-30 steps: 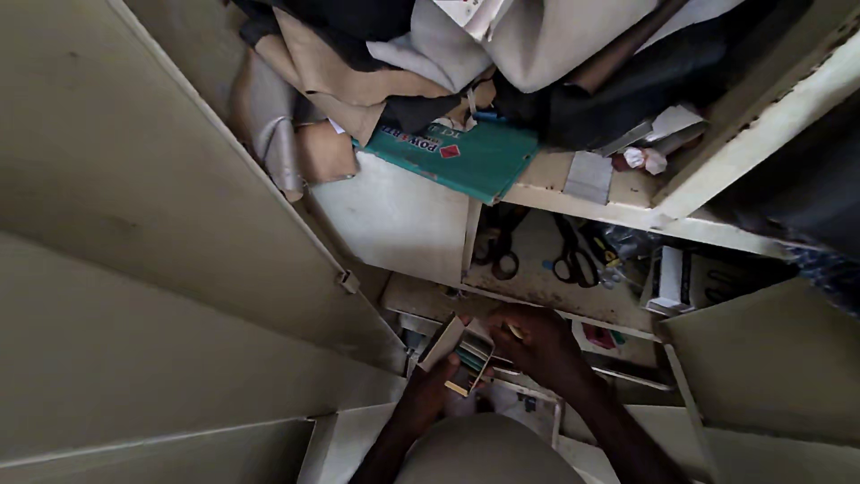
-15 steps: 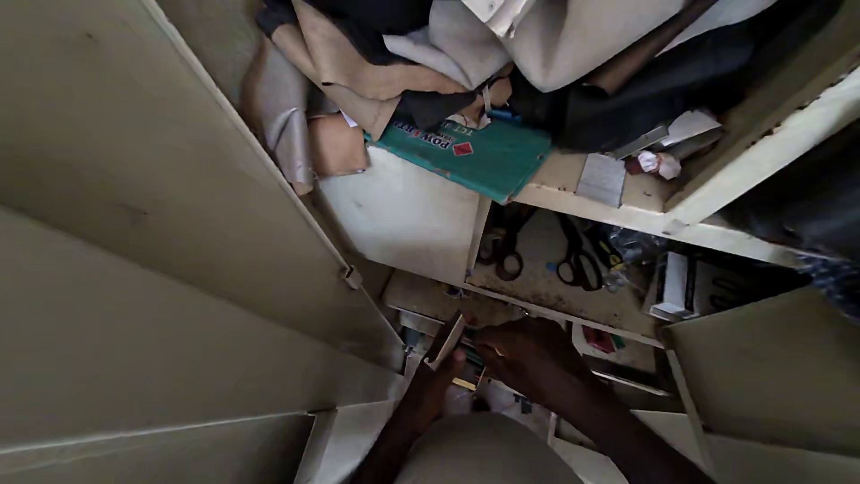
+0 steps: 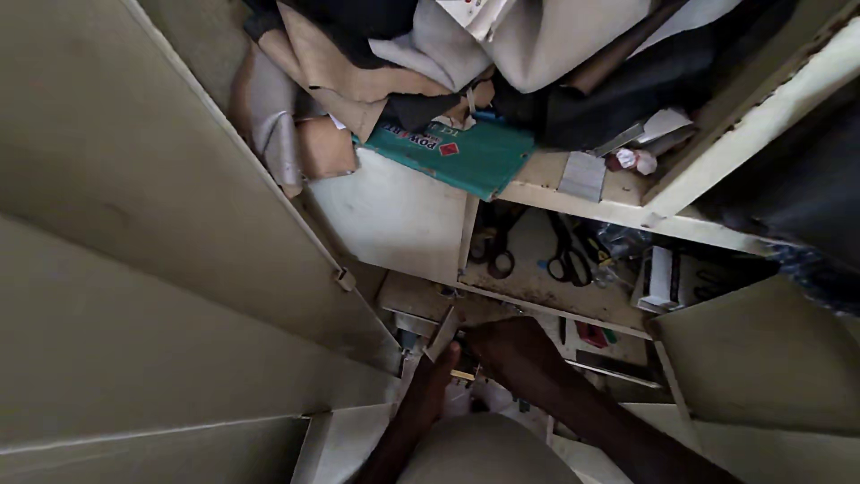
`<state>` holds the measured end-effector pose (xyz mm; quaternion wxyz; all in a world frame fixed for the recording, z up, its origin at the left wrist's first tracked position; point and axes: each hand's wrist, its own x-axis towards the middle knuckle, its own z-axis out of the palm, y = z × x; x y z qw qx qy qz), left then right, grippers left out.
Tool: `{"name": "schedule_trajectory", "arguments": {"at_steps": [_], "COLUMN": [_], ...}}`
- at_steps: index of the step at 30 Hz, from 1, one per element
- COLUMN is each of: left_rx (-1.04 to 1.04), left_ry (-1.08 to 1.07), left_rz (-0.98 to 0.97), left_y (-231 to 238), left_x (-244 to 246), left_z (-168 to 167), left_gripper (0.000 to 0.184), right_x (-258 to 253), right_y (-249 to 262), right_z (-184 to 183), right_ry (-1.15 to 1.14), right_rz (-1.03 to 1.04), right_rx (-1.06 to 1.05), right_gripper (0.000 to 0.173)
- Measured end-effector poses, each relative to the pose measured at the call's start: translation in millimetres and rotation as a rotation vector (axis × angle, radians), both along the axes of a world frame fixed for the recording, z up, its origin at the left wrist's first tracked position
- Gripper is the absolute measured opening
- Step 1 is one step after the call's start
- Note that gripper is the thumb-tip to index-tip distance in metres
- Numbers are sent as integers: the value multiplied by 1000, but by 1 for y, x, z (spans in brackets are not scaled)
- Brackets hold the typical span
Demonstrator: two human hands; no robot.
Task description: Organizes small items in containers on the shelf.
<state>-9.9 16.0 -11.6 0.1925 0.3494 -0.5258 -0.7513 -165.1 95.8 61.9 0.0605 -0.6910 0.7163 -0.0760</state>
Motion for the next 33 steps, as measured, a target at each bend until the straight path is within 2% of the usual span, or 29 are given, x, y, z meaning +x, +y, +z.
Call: {"name": "schedule_trajectory", "arguments": {"at_steps": [4,9,12,16,20,21,23,26,28,30,33], "left_rx": [16,9,20,92,128,135,142,164,167,161,146], "left_ry": [-43,-56,-24,120,155,141,127,160,176,184,164], "left_rz": [5,-30,-50,-32,-11,4,8,-20,-31,-38,-23], "left_y": [0,2,3,-5,-8,-7,-5,-3,-4,-5,-6], "left_x": [-4,-6,-5,-4,-1,-2,-5,-7,-7,-6,-3], "left_z": [0,1,2,-7,-7,-4,-1,0,-2,-5,-4], "left_gripper": [47,45,44,44,48,45,41,41,42,43,44], "right_x": [-5,-13,-18,-40,-61,-70,-98,-159,-180,-187,-182], "right_y": [-3,-18,-20,-8,6,7,5,-15,-22,-22,-20], "right_z": [-13,1,0,13,24,21,7,-39,-57,-63,-53], "right_ry": [41,-151,-206,-534,-975,-978,-836,-559,-492,-492,-459], "right_rz": [77,-35,-84,-157,-450,-532,-634,-731,-762,-755,-756], "right_rx": [-34,287,346,126,-146,-178,-186,-104,-53,-26,5], "right_gripper": [7,14,16,15,9,10,18,28,30,30,33]}}
